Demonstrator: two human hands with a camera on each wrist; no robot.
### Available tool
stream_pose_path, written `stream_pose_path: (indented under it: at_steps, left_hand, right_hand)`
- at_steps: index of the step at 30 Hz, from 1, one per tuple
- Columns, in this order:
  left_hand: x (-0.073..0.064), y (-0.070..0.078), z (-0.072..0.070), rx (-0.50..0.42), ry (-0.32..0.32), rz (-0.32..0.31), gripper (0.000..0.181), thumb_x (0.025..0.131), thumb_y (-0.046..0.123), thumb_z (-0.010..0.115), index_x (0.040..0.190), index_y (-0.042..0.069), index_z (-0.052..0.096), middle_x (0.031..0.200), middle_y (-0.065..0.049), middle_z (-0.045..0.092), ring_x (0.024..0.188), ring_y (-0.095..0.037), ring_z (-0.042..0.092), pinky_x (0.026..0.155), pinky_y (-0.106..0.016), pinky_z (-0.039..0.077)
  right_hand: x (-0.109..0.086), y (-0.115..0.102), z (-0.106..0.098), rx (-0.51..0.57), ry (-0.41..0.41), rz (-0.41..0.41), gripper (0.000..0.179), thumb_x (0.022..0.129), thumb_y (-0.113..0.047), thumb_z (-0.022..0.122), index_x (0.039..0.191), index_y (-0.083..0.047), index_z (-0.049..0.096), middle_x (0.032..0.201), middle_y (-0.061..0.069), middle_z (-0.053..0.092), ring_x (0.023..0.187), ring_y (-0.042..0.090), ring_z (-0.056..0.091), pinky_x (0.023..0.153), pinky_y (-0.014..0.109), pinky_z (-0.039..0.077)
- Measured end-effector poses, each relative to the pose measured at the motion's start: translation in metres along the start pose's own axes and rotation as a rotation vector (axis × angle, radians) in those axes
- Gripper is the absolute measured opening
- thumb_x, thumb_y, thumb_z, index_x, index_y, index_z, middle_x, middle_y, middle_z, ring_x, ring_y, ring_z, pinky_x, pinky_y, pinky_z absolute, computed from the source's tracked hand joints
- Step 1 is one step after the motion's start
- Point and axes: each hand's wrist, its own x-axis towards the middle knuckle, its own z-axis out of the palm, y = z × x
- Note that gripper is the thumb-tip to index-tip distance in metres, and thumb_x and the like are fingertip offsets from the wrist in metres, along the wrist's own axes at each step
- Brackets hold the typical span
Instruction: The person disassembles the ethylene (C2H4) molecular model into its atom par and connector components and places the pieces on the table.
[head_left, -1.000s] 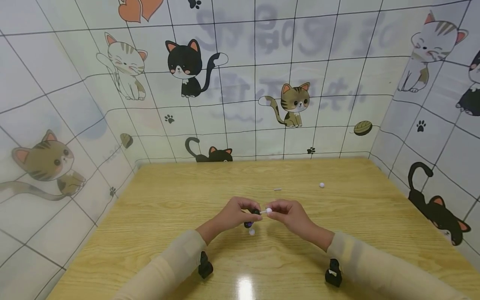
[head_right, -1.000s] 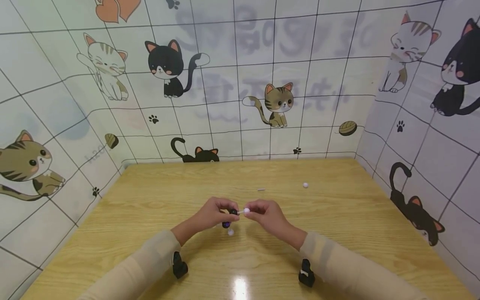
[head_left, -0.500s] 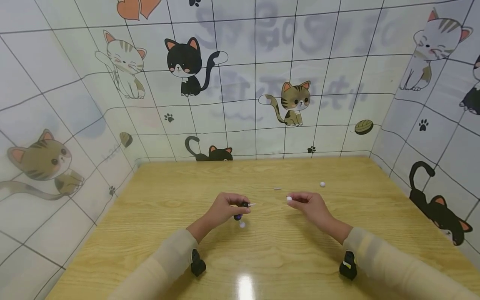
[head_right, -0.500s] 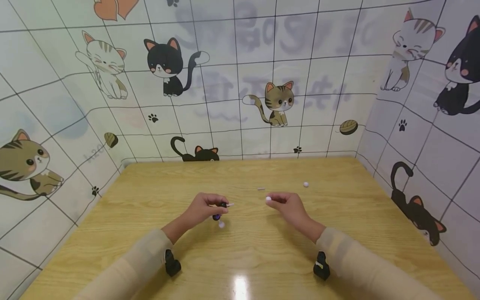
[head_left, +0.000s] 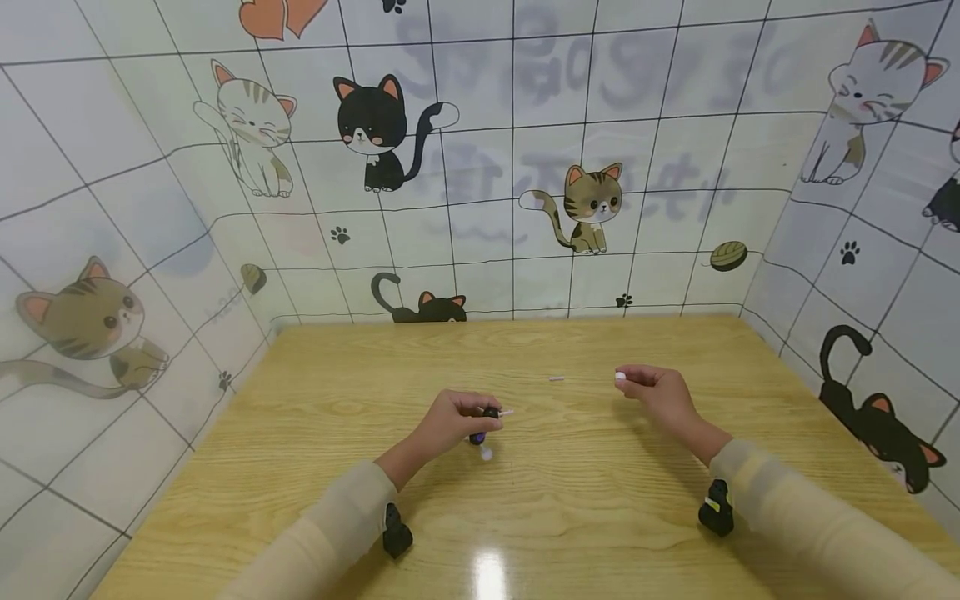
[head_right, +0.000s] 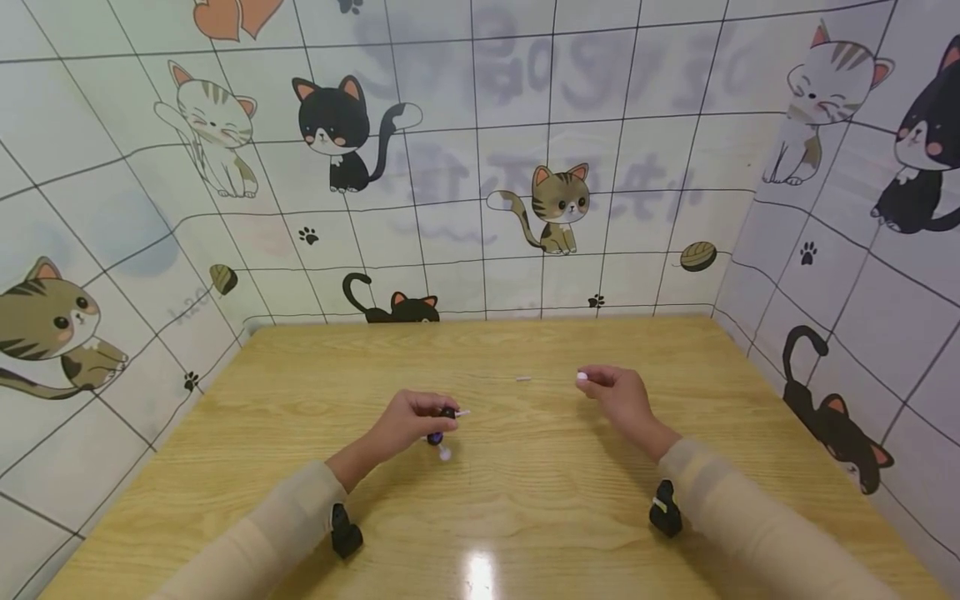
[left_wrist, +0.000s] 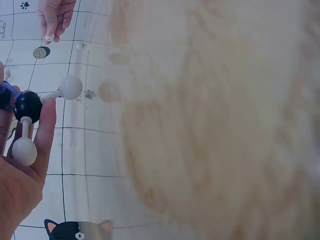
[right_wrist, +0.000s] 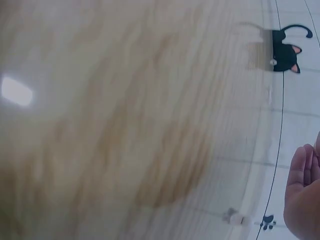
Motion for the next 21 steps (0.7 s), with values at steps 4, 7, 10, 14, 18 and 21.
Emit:
stream_pose_path:
  at_steps: [4, 7, 10, 14, 18, 21]
  left_hand:
    - [0.001, -0.001, 0.001, -0.005, -0.01, -0.003, 0.025, 0.088, 0.004, 0.072, 0.111, -0.006, 0.069, 0.086, -0.005, 0.067, 0.068, -0.019, 0.058, 0.06, -0.031, 0.054]
    - [0.002, -0.001, 0.002, -0.004, -0.022, 0.005, 0.025, 0.088, 0.004, 0.071, 0.112, -0.006, 0.069, 0.087, -0.004, 0.067, 0.07, -0.019, 0.059, 0.062, -0.034, 0.055]
    - [0.003, 0.0, 0.003, -0.005, -0.032, 0.004, 0.027, 0.087, 0.003, 0.072, 0.113, -0.006, 0.069, 0.088, -0.005, 0.067, 0.073, -0.019, 0.061, 0.064, -0.036, 0.056]
    - [0.003, 0.002, 0.004, 0.0, -0.041, -0.015, 0.031, 0.087, 0.003, 0.072, 0.116, -0.007, 0.067, 0.092, -0.005, 0.068, 0.076, -0.016, 0.062, 0.066, -0.036, 0.056]
    - [0.002, 0.003, 0.006, 0.013, -0.038, -0.027, 0.03, 0.087, 0.003, 0.072, 0.115, -0.005, 0.068, 0.091, -0.005, 0.068, 0.076, -0.015, 0.062, 0.067, -0.038, 0.056]
    - [0.002, 0.005, 0.007, 0.025, -0.037, -0.025, 0.028, 0.087, 0.003, 0.073, 0.114, -0.002, 0.069, 0.09, -0.005, 0.068, 0.076, -0.014, 0.062, 0.068, -0.04, 0.056]
  right_hand:
    - [0.005, 0.008, -0.013, -0.058, 0.035, 0.036, 0.048, 0.096, -0.031, 0.063, 0.128, 0.004, 0.06, 0.115, 0.018, 0.065, 0.093, 0.014, 0.065, 0.086, 0.044, 0.051]
    - [0.009, 0.014, -0.022, -0.097, 0.058, 0.054, 0.047, 0.096, -0.03, 0.064, 0.128, 0.004, 0.06, 0.116, 0.019, 0.064, 0.093, 0.016, 0.065, 0.083, 0.04, 0.053]
    - [0.014, 0.021, -0.031, -0.135, 0.077, 0.08, 0.045, 0.096, -0.028, 0.064, 0.127, 0.003, 0.061, 0.119, 0.021, 0.063, 0.098, 0.023, 0.065, 0.078, 0.032, 0.054]
    - [0.021, 0.032, -0.041, -0.184, 0.094, 0.121, 0.042, 0.095, -0.025, 0.065, 0.125, 0.004, 0.062, 0.122, 0.023, 0.062, 0.105, 0.03, 0.06, 0.077, 0.027, 0.051]
    - [0.028, 0.041, -0.049, -0.24, 0.103, 0.162, 0.04, 0.095, -0.024, 0.066, 0.123, 0.004, 0.063, 0.122, 0.023, 0.062, 0.11, 0.034, 0.056, 0.083, 0.036, 0.047]
    - [0.031, 0.047, -0.054, -0.258, 0.101, 0.192, 0.039, 0.095, -0.024, 0.066, 0.123, 0.004, 0.063, 0.122, 0.024, 0.061, 0.11, 0.035, 0.054, 0.086, 0.042, 0.045]
